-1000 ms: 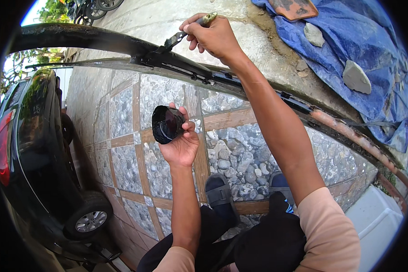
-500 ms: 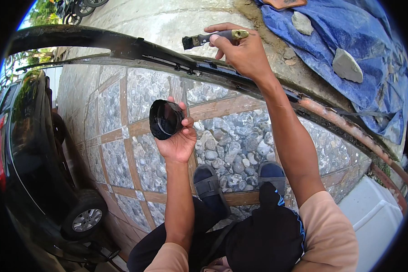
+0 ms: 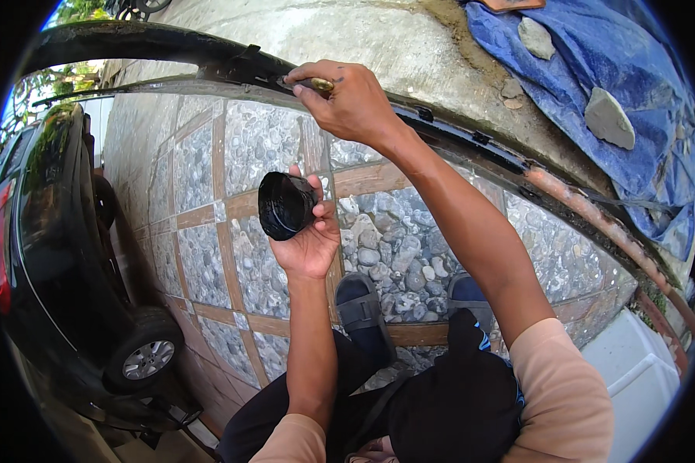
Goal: Painting a door frame with black paint using a brush.
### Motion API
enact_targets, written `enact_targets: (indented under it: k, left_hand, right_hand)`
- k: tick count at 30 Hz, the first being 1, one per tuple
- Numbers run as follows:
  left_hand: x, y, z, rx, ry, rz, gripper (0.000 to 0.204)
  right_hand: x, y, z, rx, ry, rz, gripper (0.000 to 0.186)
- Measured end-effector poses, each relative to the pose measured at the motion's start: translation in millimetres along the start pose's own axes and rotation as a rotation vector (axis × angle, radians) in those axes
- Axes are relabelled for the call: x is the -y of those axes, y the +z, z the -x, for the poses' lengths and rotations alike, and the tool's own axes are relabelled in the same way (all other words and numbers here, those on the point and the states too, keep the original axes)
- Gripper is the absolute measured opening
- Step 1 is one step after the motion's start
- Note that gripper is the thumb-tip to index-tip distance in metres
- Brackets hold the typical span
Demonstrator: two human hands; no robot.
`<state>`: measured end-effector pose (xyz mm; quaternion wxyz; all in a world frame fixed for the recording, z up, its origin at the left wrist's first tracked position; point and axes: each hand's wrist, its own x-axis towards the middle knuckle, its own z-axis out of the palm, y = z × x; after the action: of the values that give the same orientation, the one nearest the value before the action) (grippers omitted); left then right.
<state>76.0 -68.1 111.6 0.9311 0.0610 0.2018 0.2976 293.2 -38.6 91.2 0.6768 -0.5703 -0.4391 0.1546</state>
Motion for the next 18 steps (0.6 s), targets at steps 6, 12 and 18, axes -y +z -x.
enact_targets:
  k: [6,12,18]
  left_hand:
    - [-2.4,-5.7,1.5,-0.004,0.013,0.01,0.055]
    - [-2.0,-7.6,2.0,-0.015,0.009,0.008,0.054]
    - [-5.5,-7.7,2.5,-0.019,0.013,0.015,0.054]
  right_hand:
    - [-8.7,-7.6,10.8,0.0,-0.067,0.088,0.015]
    - [-5.7,3.8,1.2,0.059,-0.153,0.216,0.013]
    - [-6.9,3.3,18.3,-0.128,-0.165,-0.017,0.014]
